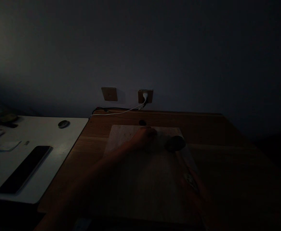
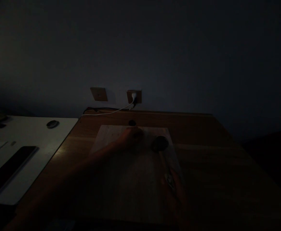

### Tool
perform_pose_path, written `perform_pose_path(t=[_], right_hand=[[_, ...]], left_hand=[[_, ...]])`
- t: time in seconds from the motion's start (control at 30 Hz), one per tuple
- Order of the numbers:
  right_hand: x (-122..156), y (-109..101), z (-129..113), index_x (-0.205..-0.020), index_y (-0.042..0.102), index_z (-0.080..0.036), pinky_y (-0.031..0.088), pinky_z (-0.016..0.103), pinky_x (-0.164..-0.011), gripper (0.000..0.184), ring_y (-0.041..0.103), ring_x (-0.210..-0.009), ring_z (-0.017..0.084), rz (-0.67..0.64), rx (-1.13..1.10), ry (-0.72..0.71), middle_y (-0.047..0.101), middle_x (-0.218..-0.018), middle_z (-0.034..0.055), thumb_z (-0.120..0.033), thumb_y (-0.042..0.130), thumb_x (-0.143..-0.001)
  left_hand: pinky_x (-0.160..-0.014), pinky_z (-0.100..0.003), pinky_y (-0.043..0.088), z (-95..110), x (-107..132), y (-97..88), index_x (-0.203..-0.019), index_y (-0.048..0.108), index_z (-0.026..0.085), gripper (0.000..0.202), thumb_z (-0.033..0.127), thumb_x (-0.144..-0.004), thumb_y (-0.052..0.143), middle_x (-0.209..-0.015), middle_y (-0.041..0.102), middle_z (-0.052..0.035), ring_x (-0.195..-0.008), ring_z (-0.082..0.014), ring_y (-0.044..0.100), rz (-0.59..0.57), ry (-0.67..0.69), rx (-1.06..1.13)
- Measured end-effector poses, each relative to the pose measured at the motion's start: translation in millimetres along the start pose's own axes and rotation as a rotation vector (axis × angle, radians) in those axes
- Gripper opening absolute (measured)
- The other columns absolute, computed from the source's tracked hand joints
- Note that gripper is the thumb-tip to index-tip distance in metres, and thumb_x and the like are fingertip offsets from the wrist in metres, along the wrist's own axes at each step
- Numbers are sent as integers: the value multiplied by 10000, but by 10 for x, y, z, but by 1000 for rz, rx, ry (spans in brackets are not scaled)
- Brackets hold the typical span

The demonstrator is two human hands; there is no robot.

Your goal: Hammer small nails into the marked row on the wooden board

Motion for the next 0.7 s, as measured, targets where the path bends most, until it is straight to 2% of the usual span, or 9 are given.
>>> perform_pose_path(t=[0.07, 0.13, 0.23, 0.3, 0.37, 0.47, 0.53, 0.7], right_hand=[[3, -9, 5, -1491, 509, -225, 282, 559, -1220, 860, 413, -1467, 371, -7, 0, 16, 477, -1581, 150, -761, 531, -819], [11, -13, 9, -1485, 517, -232, 261, 548, -1232, 865, 401, -1475, 367, -25, 4, 37, 475, -1585, 136, -764, 545, -803], [23, -32, -70, -1463, 542, -249, 371, 530, -1179, 861, 500, -1400, 379, -32, -8, 71, 556, -1513, 133, -766, 576, -775], [16, -25, -231, -1449, 554, -248, 493, 490, -1075, 855, 606, -1284, 368, -53, -43, 70, 643, -1403, 132, -771, 578, -773], [-13, 14, -475, -1427, 572, -244, 567, 437, -959, 832, 685, -1145, 336, -105, -64, 25, 718, -1253, 116, -771, 571, -782], [-94, 29, -856, -1386, 605, -232, 576, 418, -893, 766, 704, -1061, 320, -103, -22, -99, 740, -1168, 104, -731, 559, -807], [-147, 50, -1018, -1358, 627, -225, 561, 415, -902, 701, 697, -1077, 322, -99, 19, -156, 747, -1155, 103, -685, 552, -834], [-232, 174, -1089, -1390, 614, -239, 539, 438, -948, 647, 697, -1098, 321, -140, 76, -196, 767, -1120, 82, -616, 544, -869]], left_hand=[[-886, -294, 525, -25, -7, 15, -985, 751, 163, 173, 109, -857, 647, -994, 723, -68, -925, -186, 680, 1, -8, -7], [-880, -292, 524, -46, -13, 23, -978, 750, 171, 163, 121, -853, 658, -1001, 723, -64, -927, -187, 683, 1, -23, -4], [-885, -289, 524, -59, -6, 18, -1087, 718, 181, 265, 102, -842, 654, -1024, 737, -51, -949, -185, 694, 2, -56, 45], [-865, -285, 530, -73, 7, 0, -1207, 663, 184, 394, 87, -826, 654, -1010, 746, -43, -929, -181, 704, 11, -98, 76], [-823, -278, 534, -86, 22, -15, -1276, 613, 181, 475, 79, -814, 651, -960, 749, -35, -883, -177, 710, 18, -134, 88], [-781, -266, 532, -107, 35, -14, -1306, 575, 180, 507, 86, -813, 652, -946, 757, -34, -864, -177, 718, 12, -163, 112], [-766, -261, 530, -125, 39, -7, -1328, 555, 183, 524, 104, -820, 661, -961, 763, -40, -869, -180, 723, 10, -175, 130], [-725, -251, 518, -122, 40, -11, -1378, 527, 196, 568, 171, -836, 697, -922, 763, -34, -821, -182, 724, 19, -177, 137]])
Point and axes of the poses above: each hand's wrist, its own x-axis away from the middle knuckle, its own y-axis out of the palm, z = x × y, the point moved 8 cm from there along -x, towards the middle knuckle
